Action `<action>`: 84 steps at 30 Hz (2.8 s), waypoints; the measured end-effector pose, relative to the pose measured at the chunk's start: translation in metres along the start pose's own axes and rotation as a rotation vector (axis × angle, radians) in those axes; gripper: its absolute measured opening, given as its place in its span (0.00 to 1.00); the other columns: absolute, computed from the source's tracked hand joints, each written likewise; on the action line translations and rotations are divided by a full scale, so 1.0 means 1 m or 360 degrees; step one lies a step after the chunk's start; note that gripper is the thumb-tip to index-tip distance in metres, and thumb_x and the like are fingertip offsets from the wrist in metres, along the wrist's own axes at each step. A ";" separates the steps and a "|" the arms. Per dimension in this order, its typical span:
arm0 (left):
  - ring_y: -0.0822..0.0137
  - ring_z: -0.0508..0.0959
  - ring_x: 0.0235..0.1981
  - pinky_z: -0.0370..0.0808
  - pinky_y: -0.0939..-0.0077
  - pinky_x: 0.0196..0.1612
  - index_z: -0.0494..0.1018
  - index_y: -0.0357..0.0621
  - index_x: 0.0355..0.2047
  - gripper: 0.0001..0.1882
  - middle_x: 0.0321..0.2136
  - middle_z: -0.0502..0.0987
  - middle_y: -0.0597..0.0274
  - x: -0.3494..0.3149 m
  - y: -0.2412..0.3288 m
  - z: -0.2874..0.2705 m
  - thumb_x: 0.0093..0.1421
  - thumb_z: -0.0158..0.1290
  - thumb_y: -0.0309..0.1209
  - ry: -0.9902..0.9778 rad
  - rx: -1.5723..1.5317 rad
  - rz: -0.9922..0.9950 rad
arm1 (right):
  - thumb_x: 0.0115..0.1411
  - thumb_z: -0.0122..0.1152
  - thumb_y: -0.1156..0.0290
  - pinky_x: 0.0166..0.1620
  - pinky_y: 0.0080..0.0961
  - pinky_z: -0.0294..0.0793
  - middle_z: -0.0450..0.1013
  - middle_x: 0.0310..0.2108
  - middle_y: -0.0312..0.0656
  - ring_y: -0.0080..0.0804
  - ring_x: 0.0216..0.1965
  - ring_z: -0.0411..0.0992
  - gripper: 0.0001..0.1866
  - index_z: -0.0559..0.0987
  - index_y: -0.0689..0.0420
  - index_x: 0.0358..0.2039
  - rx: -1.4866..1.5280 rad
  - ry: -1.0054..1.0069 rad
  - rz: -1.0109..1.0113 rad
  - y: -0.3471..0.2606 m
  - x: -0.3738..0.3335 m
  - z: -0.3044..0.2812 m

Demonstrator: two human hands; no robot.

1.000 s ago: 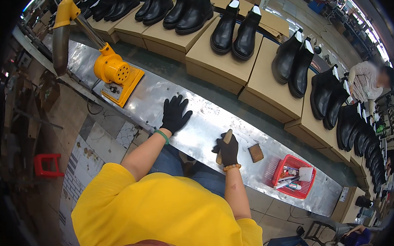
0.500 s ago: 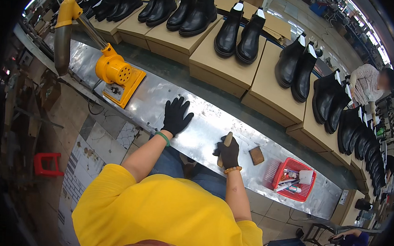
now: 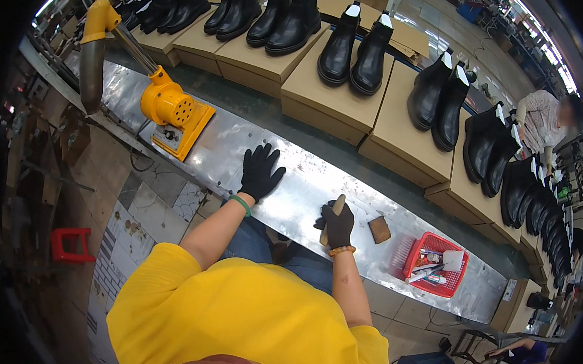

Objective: The person picks up black boots one at a time from a row of boxes and uses a wooden block to rub the soles and sides. They then use a small brush to clean the interior of the boots before placing them back on the boxes. The process is repeated for multiple boots.

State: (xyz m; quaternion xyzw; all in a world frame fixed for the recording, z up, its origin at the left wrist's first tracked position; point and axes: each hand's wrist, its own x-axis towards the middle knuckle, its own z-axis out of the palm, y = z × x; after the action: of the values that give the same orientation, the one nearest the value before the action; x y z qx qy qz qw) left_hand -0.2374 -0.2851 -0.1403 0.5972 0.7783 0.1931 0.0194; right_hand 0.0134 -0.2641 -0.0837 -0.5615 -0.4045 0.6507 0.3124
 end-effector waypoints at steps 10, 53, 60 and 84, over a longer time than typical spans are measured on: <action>0.50 0.62 0.59 0.49 0.47 0.62 0.69 0.49 0.52 0.28 0.57 0.65 0.52 0.004 -0.005 -0.002 0.55 0.51 0.50 -0.0023 -0.0112 -0.0059 | 0.53 0.59 0.74 0.19 0.27 0.74 0.70 0.22 0.41 0.29 0.15 0.70 0.09 0.71 0.62 0.34 -0.0077 0.0179 -0.0175 0.005 -0.005 0.011; 0.52 0.63 0.58 0.54 0.53 0.61 0.69 0.49 0.52 0.25 0.56 0.66 0.53 -0.029 -0.033 -0.009 0.56 0.50 0.45 -0.0006 -0.0064 0.0158 | 0.54 0.59 0.73 0.19 0.26 0.76 0.72 0.24 0.44 0.29 0.17 0.73 0.12 0.71 0.65 0.36 -0.0122 0.0167 -0.0249 0.013 0.011 0.032; 0.52 0.68 0.53 0.60 0.58 0.58 0.72 0.49 0.50 0.24 0.52 0.71 0.52 -0.030 -0.040 -0.011 0.54 0.54 0.43 0.0143 -0.0185 0.0168 | 0.54 0.59 0.73 0.19 0.27 0.76 0.72 0.23 0.43 0.29 0.17 0.73 0.11 0.71 0.65 0.35 -0.0155 0.0208 -0.0221 0.014 0.014 0.038; 0.60 0.74 0.36 0.73 0.68 0.39 0.64 0.46 0.53 0.22 0.40 0.71 0.54 0.293 -0.260 0.003 0.59 0.52 0.37 0.0860 -0.1907 -0.0751 | 0.55 0.59 0.72 0.20 0.26 0.76 0.72 0.20 0.41 0.28 0.17 0.73 0.08 0.71 0.62 0.30 -0.0213 0.0231 -0.0420 -0.001 0.042 0.059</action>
State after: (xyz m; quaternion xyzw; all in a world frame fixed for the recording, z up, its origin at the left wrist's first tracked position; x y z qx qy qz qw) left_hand -0.5602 -0.0650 -0.1688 0.2295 0.6241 0.7216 0.1926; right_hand -0.0524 -0.2378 -0.1008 -0.5686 -0.4937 0.5332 0.3855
